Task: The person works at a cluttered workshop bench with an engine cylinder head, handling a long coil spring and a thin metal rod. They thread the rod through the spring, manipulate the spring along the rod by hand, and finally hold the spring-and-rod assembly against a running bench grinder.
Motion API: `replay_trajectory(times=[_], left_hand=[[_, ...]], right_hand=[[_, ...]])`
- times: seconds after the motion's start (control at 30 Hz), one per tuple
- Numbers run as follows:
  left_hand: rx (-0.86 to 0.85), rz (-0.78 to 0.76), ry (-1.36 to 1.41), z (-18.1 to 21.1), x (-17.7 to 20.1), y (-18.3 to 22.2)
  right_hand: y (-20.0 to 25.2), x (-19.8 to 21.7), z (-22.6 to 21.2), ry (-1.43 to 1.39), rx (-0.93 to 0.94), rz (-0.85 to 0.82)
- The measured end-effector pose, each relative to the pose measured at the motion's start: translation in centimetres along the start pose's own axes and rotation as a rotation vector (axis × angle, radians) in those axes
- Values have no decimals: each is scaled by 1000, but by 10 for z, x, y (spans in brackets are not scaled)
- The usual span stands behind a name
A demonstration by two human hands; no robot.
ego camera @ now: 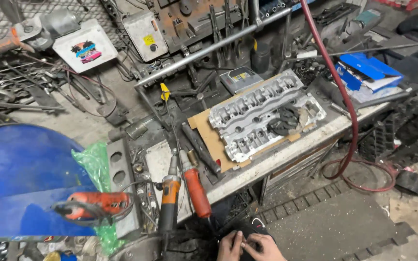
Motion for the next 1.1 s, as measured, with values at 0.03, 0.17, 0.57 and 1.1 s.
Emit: replay_trajectory(times=[0.03,0.17,0.57,1.1], left_hand=[[-40,4,-38,11,-7,-18],[58,89,-30,91,-41,-61],[-258,302,-19,240,-56,-120],[-33,226,386,229,-84,-151]], right_hand=[[-15,16,0,-2,104,61],[-74,84,-16,3,21,-1],[-202,253,-138,74,311,134],[-408,436,-126,26,210,356]])
Point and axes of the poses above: each hand's wrist, its own y-axis away from the middle knuckle, its own x-axis out of the back of the hand, z = x × y, the point moved 7 cm from there along -y, towards the middle knuckle, and after that the axes turned 15 degrees about y, right-handed, at the moved point
